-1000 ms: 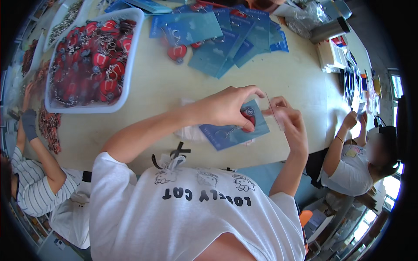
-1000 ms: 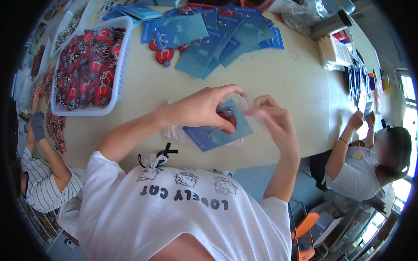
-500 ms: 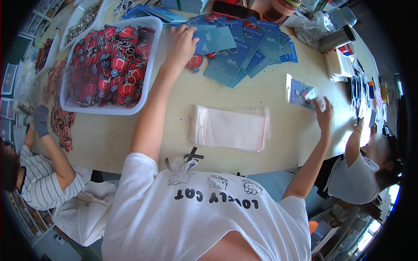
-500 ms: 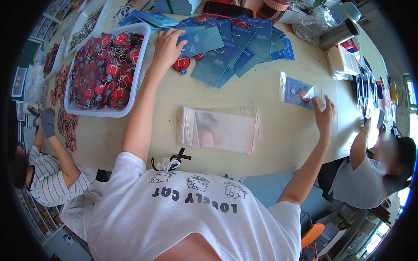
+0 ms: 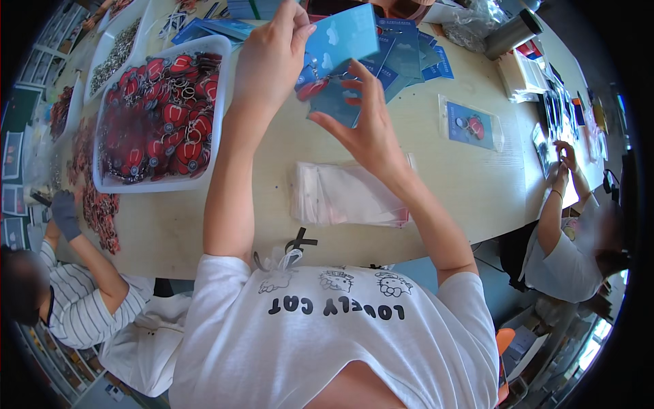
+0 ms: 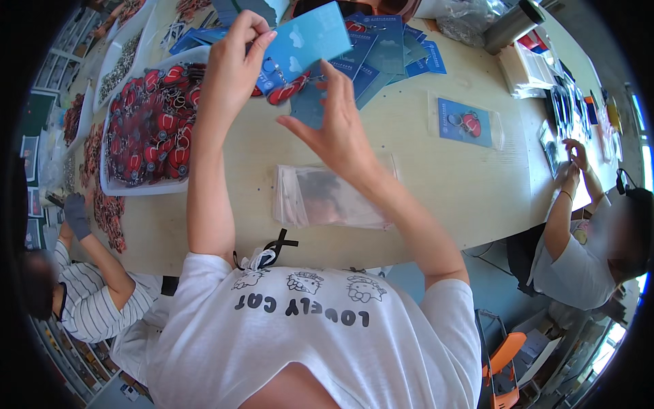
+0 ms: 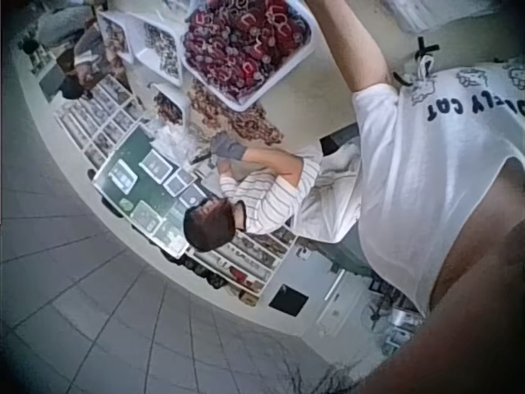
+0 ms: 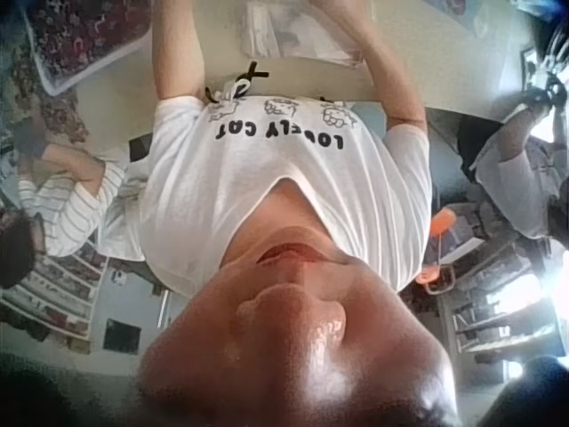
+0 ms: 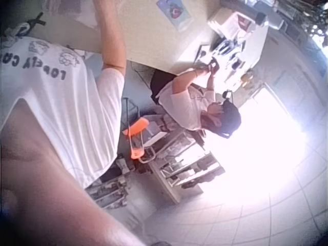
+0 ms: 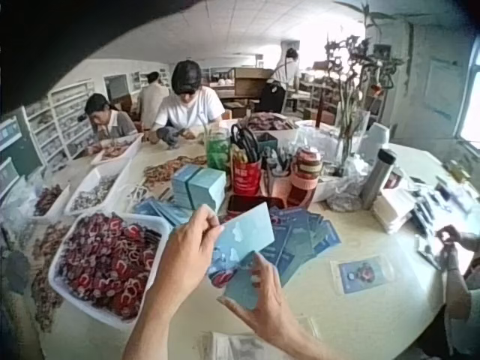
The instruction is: The person repeatedly picks up heart-shaped keychains attached to blue cards and places them into clear plastic zip-lock bags. The person handles the items one at a time, opening the bags and inserting the keychains before stacking the packaged items on the table.
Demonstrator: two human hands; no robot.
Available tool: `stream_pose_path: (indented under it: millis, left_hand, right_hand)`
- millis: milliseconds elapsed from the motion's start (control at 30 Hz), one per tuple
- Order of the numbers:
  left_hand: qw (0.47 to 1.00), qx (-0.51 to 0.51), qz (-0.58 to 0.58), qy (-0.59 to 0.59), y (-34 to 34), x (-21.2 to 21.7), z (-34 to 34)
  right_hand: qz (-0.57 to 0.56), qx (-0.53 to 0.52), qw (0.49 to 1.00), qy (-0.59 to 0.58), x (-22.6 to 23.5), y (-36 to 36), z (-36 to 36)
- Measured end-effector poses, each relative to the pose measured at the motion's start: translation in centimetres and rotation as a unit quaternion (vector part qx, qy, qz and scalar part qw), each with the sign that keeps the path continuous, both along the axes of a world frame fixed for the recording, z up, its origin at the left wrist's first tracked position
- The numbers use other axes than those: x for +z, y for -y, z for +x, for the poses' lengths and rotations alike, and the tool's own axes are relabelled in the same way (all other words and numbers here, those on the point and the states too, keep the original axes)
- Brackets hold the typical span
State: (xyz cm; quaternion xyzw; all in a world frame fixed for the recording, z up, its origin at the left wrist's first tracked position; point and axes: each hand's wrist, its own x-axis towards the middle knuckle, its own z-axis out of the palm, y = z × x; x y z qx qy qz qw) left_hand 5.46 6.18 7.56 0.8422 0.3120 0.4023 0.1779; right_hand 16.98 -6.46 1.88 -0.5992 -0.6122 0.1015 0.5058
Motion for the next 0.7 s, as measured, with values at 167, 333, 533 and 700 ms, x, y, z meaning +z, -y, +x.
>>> stream_pose_path:
  millis: [167,333,533,700]
  left_hand:
    - [0.993,-0.028,-0.115,0.012,2.9,5.4,0.5]
    - [0.992,-0.08,-0.099,-0.004,2.0,4.1,-0.2]
    - [0.951,-0.213,-0.225,0.003,3.9,1.1,0.5]
    - [0.935,-0.245,-0.255,-0.014,6.6,-1.2,2.9]
  right_hand:
    - [-0.041,0.102,0.885,-0.452,-0.4,-1.7,-1.2]
    - [-0.147,0.103,0.846,-0.502,2.6,3.5,1.5]
    - [-0.091,-0.056,0.923,-0.37,1.6,7.7,5.8]
    - [-0.01,-0.052,0.88,-0.471,-0.1,9.5,6.3]
